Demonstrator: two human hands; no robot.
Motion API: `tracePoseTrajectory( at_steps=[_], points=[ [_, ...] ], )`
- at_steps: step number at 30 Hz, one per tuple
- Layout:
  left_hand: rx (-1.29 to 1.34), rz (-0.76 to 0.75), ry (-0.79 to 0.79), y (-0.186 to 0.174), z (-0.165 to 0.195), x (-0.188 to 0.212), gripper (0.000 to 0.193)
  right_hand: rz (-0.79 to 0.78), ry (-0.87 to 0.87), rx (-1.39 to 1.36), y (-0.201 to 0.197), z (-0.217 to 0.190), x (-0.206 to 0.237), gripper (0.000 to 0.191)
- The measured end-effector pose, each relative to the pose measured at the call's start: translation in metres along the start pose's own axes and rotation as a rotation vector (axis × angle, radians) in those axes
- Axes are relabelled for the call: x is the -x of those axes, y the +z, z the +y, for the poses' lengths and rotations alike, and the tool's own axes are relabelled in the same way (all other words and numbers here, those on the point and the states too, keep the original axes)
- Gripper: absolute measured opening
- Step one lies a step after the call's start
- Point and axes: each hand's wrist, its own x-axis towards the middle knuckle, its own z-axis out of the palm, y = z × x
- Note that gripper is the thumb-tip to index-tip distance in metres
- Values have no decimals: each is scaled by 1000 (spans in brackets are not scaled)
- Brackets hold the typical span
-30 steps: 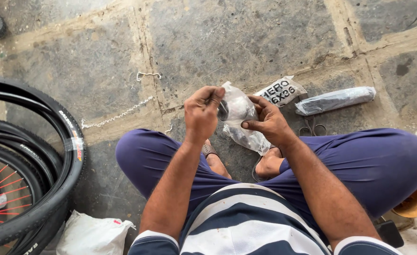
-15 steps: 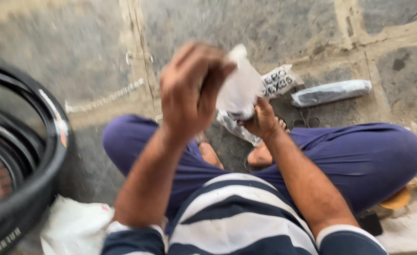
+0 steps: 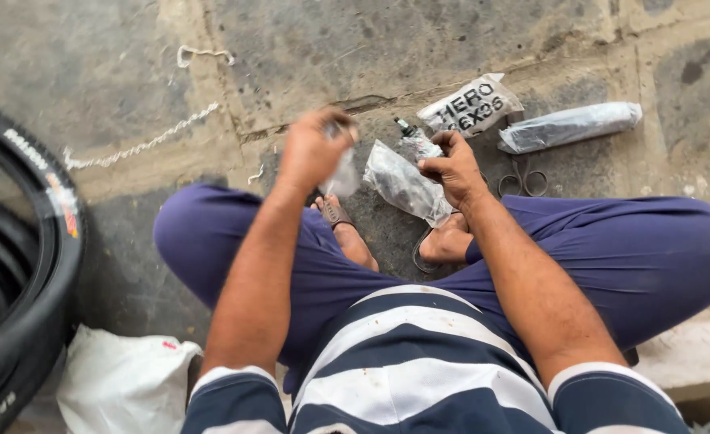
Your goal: The person unpacks a bicycle hub and a bundle of spokes from plastic packaging. They then insert the spokes into the hub flange one by one.
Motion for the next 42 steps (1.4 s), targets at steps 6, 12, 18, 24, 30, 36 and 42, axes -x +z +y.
tracePoseTrajectory(
  at_steps=[6,12,18,24,30,36,42],
  points=[
    [-45,-68,285,35,0,9,19,-134,-318,165,15,1,4,74],
    [58,54,82,50,21,16,25,-64,-532,462,42,-4,22,69],
    [437,28,-183,47,8,11,23,-239,-460,79,50,-9,25,67],
    [240,81,-59,49,11,11,13,-174,-449,194,45,-8,18,54],
    [-101,189,276,46,25,13,22,31,-10,-453,47,-8,12,38],
    [-83,29,356,43,20,8,16,-101,-10,-568,31,-5,5,36],
    [-131,47,351,44,10,6,9,-107,-60,-160,22,2,-2,53]
  ],
)
